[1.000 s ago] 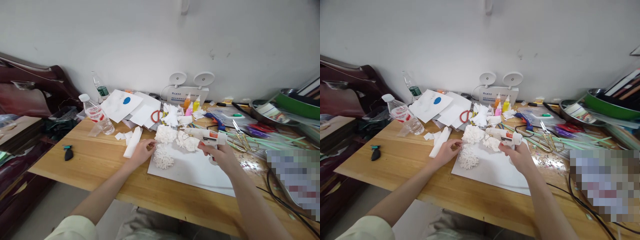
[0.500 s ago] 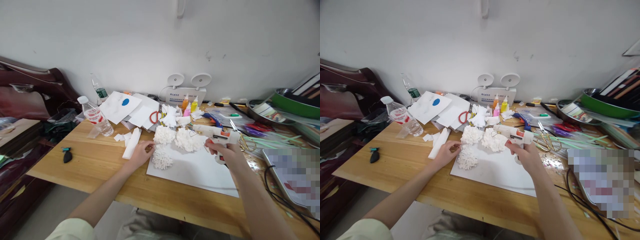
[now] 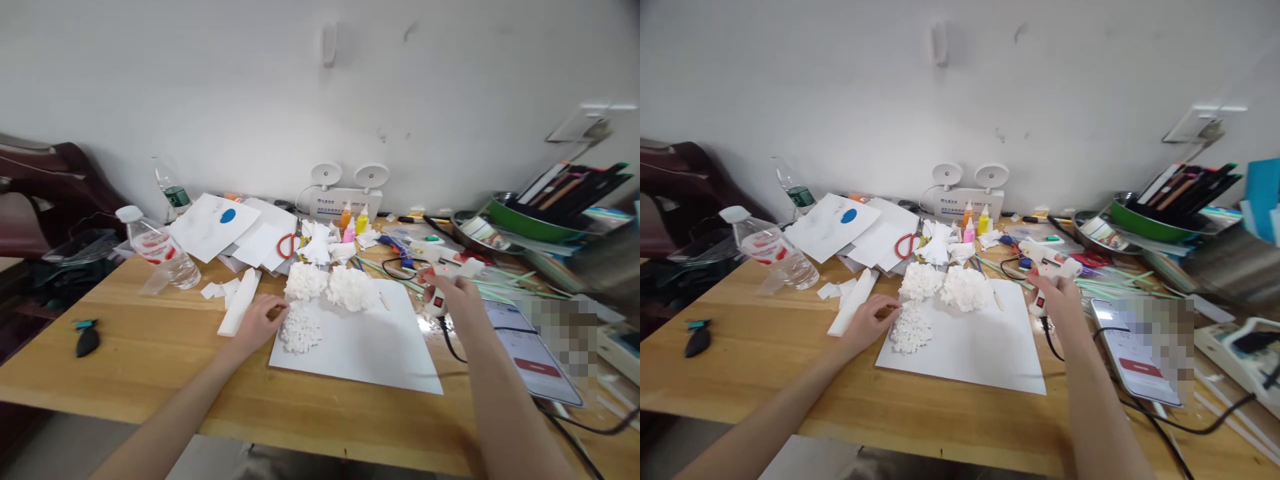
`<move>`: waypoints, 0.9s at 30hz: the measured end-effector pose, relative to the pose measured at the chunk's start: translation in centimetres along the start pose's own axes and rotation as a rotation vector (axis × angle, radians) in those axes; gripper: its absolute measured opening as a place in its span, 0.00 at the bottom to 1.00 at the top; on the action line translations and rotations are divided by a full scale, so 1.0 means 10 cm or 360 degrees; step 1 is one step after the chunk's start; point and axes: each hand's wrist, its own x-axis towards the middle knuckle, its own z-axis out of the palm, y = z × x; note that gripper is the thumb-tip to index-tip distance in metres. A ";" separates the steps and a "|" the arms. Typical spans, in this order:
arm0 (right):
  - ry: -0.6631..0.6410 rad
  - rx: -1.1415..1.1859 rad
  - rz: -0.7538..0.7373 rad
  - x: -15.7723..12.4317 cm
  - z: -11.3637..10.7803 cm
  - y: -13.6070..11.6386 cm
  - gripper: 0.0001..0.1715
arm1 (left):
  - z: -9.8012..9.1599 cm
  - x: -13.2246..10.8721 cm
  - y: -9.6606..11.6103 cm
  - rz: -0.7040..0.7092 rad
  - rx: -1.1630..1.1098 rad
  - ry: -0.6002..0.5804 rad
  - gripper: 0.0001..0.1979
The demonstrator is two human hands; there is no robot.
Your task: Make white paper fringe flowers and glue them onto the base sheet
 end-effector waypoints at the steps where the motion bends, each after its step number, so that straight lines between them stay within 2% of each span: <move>1: 0.0029 -0.0019 0.0041 0.05 -0.01 0.02 0.18 | 0.01 0.00 -0.01 0.0005 0.0000 -0.0004 0.07; 5: -0.0044 -0.0384 0.0098 0.21 0.03 0.08 0.19 | 0.02 0.01 -0.01 0.0027 0.0054 0.0036 0.07; 10: -0.0104 -0.0943 -0.0264 0.43 0.24 0.13 0.19 | 0.02 0.00 -0.02 0.0022 0.0073 0.0233 0.07; 18: 0.0047 -0.1091 -0.0319 0.72 0.46 0.40 0.23 | 0.06 -0.02 -0.06 -0.0001 -0.0024 0.0350 0.09; 24: 0.0209 -0.1085 -0.0368 0.68 0.45 0.47 0.26 | 0.07 0.00 -0.09 -0.0069 -0.0086 0.0358 0.09; 27: 0.0399 -0.0955 -0.0387 0.59 0.37 0.46 0.25 | 0.08 0.01 -0.11 -0.0062 -0.0097 0.0363 0.09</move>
